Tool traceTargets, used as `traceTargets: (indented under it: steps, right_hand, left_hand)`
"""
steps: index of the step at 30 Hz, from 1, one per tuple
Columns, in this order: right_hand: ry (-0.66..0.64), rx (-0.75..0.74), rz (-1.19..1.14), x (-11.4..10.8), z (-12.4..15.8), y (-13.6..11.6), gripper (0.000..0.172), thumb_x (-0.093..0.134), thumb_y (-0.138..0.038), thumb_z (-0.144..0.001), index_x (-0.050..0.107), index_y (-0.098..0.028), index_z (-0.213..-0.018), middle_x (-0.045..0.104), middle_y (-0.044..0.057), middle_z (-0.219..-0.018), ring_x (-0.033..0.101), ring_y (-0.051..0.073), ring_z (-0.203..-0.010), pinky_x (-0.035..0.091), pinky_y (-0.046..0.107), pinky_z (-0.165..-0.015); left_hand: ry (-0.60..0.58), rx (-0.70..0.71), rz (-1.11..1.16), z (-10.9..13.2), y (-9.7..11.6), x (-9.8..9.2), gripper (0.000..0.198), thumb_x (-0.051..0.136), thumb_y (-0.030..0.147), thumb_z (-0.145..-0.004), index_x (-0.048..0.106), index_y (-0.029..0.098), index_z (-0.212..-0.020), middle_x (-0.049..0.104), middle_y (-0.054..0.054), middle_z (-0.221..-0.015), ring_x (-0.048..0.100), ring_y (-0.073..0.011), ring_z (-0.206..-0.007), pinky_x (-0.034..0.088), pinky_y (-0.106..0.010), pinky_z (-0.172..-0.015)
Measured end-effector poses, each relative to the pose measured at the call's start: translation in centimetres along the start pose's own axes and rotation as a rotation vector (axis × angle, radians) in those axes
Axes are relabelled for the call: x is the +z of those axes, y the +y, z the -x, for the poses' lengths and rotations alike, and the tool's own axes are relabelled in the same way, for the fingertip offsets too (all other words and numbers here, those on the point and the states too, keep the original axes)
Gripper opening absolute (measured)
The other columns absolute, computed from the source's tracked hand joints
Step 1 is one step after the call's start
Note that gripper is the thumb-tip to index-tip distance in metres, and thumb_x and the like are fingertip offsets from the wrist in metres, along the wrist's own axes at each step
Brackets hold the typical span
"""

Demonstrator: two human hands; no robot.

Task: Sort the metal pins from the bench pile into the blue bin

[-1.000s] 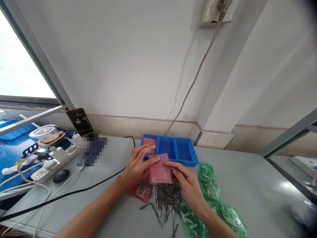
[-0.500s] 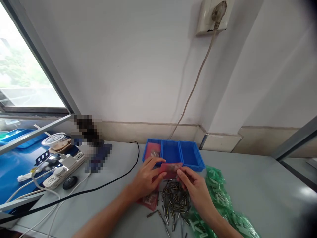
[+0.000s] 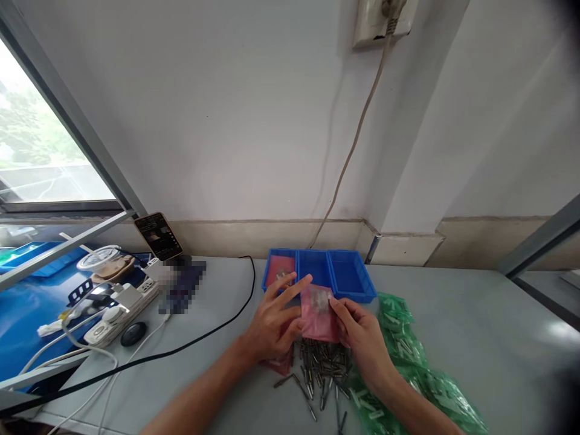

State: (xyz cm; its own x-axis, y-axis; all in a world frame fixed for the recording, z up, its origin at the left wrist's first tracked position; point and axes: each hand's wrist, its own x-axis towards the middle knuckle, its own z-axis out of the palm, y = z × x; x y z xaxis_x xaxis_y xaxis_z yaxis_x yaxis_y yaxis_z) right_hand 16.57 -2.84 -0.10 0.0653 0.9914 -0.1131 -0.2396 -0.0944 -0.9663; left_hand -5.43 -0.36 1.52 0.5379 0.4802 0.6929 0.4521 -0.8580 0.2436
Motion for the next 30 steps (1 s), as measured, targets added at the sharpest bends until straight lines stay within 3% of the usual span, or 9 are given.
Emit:
traceTargets:
  steps: [3,7,12,14,17,21,23,26,30]
  right_hand:
    - [-0.007,0.028,-0.061,0.1,0.1,-0.2,0.057,0.082,-0.065,-0.085,0.051,-0.021,-0.064,0.035,-0.009,-0.054,0.025,0.007,-0.046,0.021,0.021,-0.041]
    - [0.006,0.002,-0.054,-0.1,0.0,-0.6,0.054,0.080,-0.066,-0.085,0.056,-0.021,-0.070,0.038,-0.010,-0.052,0.027,0.007,-0.042,0.024,0.020,-0.038]
    - [-0.004,-0.005,-0.060,0.0,-0.3,-1.0,0.051,0.077,-0.068,-0.087,0.067,-0.019,-0.080,0.043,-0.009,-0.059,0.027,0.005,-0.041,0.028,0.019,-0.036]
    - [-0.013,-0.061,-0.020,0.0,-0.3,-1.0,0.047,0.074,-0.066,-0.091,0.069,-0.020,-0.088,0.042,-0.008,-0.058,0.033,0.007,-0.043,0.033,0.020,-0.038]
    - [-0.061,-0.121,0.041,-0.3,-0.2,-1.2,0.044,0.067,-0.065,-0.097,0.073,-0.021,-0.104,0.048,-0.006,-0.058,0.043,0.012,-0.049,0.037,0.021,-0.042]
    - [-0.109,-0.120,0.060,-1.1,-0.5,-1.6,0.052,0.059,-0.066,-0.101,0.080,-0.019,-0.109,0.058,0.000,-0.070,0.043,0.012,-0.054,0.031,0.022,-0.043]
    - [-0.116,-0.130,0.057,-1.3,-0.7,-1.9,0.054,0.059,-0.066,-0.101,0.082,-0.018,-0.108,0.064,0.005,-0.083,0.045,0.013,-0.058,0.031,0.022,-0.043]
    - [-0.133,-0.129,0.088,-1.5,-0.9,-2.3,0.045,0.066,-0.059,-0.098,0.083,-0.018,-0.107,0.063,0.004,-0.080,0.042,0.013,-0.057,0.031,0.023,-0.044]
    - [-0.204,-0.146,0.207,-1.5,-1.1,-2.3,0.037,0.075,-0.048,-0.093,0.079,-0.022,-0.119,0.068,0.002,-0.084,0.040,0.010,-0.055,0.033,0.024,-0.047]
  left_hand:
    - [0.004,0.038,0.032,0.1,0.1,0.0,0.043,0.037,0.029,-0.113,0.078,0.019,-0.116,0.070,-0.011,-0.144,0.046,-0.0337,-0.149,0.048,-0.058,-0.117]
    - [0.028,0.039,0.057,0.1,0.5,0.2,0.042,0.039,0.028,-0.112,0.070,0.018,-0.139,0.075,-0.011,-0.136,0.056,-0.0331,-0.136,0.051,-0.056,-0.110]
    - [0.079,0.028,0.056,0.0,1.0,0.6,0.039,0.055,0.017,-0.104,0.071,0.020,-0.140,0.080,-0.010,-0.117,0.063,-0.0301,-0.119,0.055,-0.052,-0.105]
    - [0.091,0.016,0.074,0.0,1.0,0.8,0.044,0.058,0.012,-0.101,0.069,0.021,-0.142,0.080,-0.009,-0.113,0.064,-0.0288,-0.115,0.055,-0.052,-0.106]
    - [0.105,-0.030,0.097,0.1,0.7,1.1,0.052,0.054,0.007,-0.098,0.065,0.021,-0.147,0.078,-0.009,-0.113,0.063,-0.0279,-0.115,0.055,-0.052,-0.106]
    - [0.154,-0.087,0.073,0.3,-0.1,1.4,0.057,0.042,0.000,-0.102,0.061,0.023,-0.150,0.075,-0.010,-0.120,0.060,-0.0260,-0.118,0.057,-0.046,-0.102]
    - [0.164,-0.088,0.056,0.3,-0.4,1.4,0.054,0.044,0.001,-0.104,0.061,0.023,-0.150,0.075,-0.010,-0.121,0.060,-0.0253,-0.118,0.055,-0.045,-0.103]
    - [0.178,-0.093,0.054,0.4,-0.7,1.3,0.044,0.049,0.006,-0.107,0.065,0.022,-0.144,0.076,-0.010,-0.116,0.061,-0.0249,-0.114,0.054,-0.043,-0.101]
    - [0.198,-0.176,0.060,0.4,-0.8,1.1,0.026,0.061,0.016,-0.108,0.074,0.024,-0.129,0.079,-0.003,-0.098,0.062,-0.0195,-0.086,0.051,-0.038,-0.088]
